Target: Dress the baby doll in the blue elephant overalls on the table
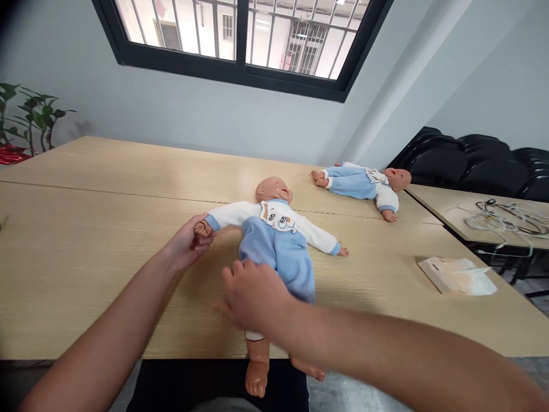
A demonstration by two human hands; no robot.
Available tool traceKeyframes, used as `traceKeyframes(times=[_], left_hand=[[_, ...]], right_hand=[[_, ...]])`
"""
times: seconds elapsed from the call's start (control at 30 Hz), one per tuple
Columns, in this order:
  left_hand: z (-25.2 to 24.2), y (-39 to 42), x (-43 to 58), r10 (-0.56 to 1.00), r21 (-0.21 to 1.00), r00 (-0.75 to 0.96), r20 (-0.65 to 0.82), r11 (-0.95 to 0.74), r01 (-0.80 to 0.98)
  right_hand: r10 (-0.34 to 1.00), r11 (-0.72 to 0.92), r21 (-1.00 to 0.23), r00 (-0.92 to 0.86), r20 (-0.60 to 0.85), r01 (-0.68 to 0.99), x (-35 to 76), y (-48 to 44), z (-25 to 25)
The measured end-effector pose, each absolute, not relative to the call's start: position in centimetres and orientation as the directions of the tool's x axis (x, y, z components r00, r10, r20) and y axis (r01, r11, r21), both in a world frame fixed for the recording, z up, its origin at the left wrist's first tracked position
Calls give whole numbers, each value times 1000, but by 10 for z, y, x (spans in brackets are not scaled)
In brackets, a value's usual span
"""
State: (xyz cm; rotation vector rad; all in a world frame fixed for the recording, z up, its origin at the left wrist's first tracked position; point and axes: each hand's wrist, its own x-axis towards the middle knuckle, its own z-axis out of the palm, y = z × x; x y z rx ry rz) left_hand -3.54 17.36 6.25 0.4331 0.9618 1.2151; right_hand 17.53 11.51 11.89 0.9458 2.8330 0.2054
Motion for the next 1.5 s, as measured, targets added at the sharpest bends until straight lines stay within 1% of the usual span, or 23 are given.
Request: traceKeyframes(times=[0.07,0.13,0.27,0.43,0.53,0.6,0.7,0.77,0.87,0.93,1.0,1.1,1.17,1.23,1.4,1.5], left_hand=[[61,174,-36,921,734,29,-389,329,-594],[60,175,-37,919,732,19,-394,327,-598],[59,175,-36,915,729,17,-403,333,-599],[56,176,-36,912,722,29,-409,342,-602],[53,177,-37,912,716,33,-409,343,-608],[51,178,-37,912,711,35,-409,343,-613],[49,179,-38,911,705,40,-410,345,-620],[48,179,-38,912,702,42,-409,344,-623],[47,179,-38,911,703,38,-410,342,-624],[46,179,-37,910,706,26,-414,339,-622],[45,179,-37,909,711,6,-416,330,-621],[42,180,-36,910,718,-15,-415,317,-620],[41,180,-36,911,721,-19,-413,314,-617],[39,180,-37,911,726,-21,-411,313,-613],[38,181,-37,911,744,-40,-409,308,-593],[37,181,-38,907,764,-83,-413,295,-574]], right_hand=[[601,790,236,-790,-120,566,185,90,111],[570,804,278,-814,-112,525,195,79,104],[525,832,277,-844,-109,481,210,81,99],[585,786,272,-810,-37,555,219,85,98],[531,817,273,-847,-14,507,225,86,95],[483,836,284,-875,27,470,230,87,94],[455,836,297,-885,95,462,241,89,97],[439,841,309,-894,92,445,248,90,102],[383,853,363,-922,57,376,255,90,106],[354,854,386,-933,60,349,259,88,105],[312,884,346,-948,60,313,263,84,103],[226,953,193,-973,51,232,269,76,98],[238,960,133,-969,66,245,271,71,95],[273,953,112,-958,88,282,271,68,93],[259,965,17,-962,82,261,266,65,90],[271,963,-9,-960,74,271,263,66,87]])
